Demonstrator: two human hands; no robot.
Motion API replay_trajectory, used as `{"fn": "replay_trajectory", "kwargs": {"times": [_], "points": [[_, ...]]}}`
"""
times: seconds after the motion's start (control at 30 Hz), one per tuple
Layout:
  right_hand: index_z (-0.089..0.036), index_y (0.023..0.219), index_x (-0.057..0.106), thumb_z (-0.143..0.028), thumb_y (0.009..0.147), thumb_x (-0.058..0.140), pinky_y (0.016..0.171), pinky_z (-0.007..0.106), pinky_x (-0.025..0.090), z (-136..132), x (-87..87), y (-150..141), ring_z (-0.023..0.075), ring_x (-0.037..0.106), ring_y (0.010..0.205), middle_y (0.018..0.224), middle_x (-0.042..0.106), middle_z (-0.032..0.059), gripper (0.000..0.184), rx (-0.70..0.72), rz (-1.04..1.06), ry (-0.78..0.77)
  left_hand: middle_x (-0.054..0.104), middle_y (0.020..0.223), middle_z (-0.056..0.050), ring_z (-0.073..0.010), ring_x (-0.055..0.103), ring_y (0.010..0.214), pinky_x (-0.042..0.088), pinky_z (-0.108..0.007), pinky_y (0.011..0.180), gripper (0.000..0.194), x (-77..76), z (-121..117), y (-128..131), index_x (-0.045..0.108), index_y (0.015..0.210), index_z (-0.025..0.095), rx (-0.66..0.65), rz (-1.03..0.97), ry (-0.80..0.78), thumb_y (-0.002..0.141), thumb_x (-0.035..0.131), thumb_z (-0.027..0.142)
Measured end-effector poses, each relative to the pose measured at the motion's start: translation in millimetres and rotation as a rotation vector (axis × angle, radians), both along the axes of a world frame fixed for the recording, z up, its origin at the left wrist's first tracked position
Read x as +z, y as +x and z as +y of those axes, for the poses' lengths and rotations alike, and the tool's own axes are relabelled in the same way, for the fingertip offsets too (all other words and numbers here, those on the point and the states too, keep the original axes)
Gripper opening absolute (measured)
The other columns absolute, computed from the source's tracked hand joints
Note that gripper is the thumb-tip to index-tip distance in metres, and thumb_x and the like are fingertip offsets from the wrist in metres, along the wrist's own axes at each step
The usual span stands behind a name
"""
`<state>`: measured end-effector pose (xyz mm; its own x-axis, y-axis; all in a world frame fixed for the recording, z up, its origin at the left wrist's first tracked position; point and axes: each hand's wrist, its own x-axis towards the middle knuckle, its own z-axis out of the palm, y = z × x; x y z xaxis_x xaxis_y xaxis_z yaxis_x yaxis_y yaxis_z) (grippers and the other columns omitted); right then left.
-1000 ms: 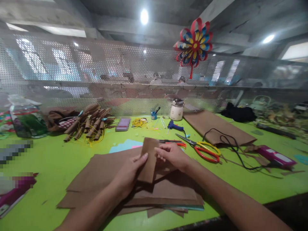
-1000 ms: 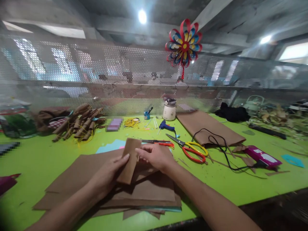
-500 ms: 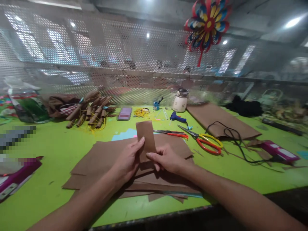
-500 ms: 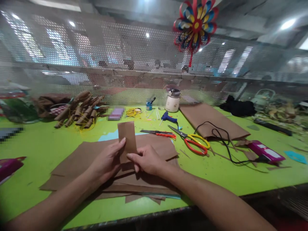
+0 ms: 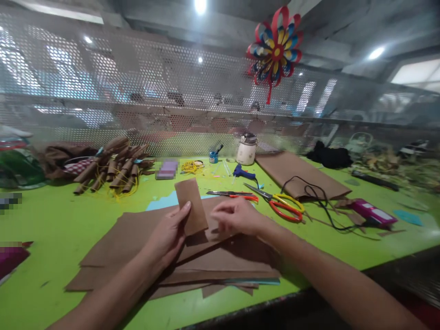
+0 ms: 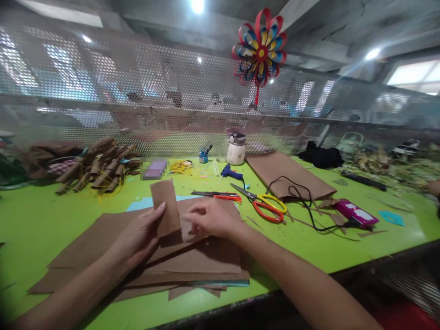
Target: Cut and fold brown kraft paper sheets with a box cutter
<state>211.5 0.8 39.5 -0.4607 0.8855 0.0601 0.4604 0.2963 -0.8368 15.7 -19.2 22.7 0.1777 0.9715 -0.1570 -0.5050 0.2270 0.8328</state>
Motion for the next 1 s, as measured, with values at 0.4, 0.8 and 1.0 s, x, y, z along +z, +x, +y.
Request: {"fn": "replay_trajectory", "kwargs": {"times": [0.4, 0.8, 1.0], "points": [[-0.012, 0.086, 0.068, -0.019, 0.088, 0.051, 0.088, 0.038, 0.038, 63, -42.8, 61, 0.0282, 0.052, 0.100, 0.099, 0.062, 0.0179, 0.018, -0.188, -0.673, 0.501, 0.072, 0.075, -0.009, -0.0173, 0.067, 0.062, 0.056, -0.028, 0.061, 0.028, 6.1, -16, 2, 0.068, 0.094, 0.011, -0.163, 0.010, 0.006, 0.077, 0.076, 0.033], [-0.019, 0.103, 0.053, -0.020, 0.081, 0.056, 0.069, 0.030, 0.048, 59, -31.5, 87, 0.0191, 0.063, 0.076, 0.086, 0.068, 0.0045, 0.022, -0.321, -0.415, 0.426, 0.074, 0.080, -0.015, -0.0224, 0.072, 0.072, 0.057, -0.029, 0.062, 0.019, 2.9, -9, -1, 0.059, 0.095, 0.011, -0.119, 0.008, 0.009, 0.088, 0.063, 0.029], [-0.019, 0.119, 0.058, -0.028, 0.083, 0.058, 0.079, 0.035, 0.053, 17, 8.9, 78, 0.0209, 0.068, 0.085, 0.102, 0.071, 0.0071, 0.038, -0.133, -0.142, 0.409, 0.074, 0.081, -0.017, -0.0211, 0.071, 0.068, 0.059, -0.029, 0.059, 0.017, 7.3, -3, 0, 0.065, 0.095, 0.005, 0.138, -0.018, -0.109, 0.089, 0.056, 0.017]]}}
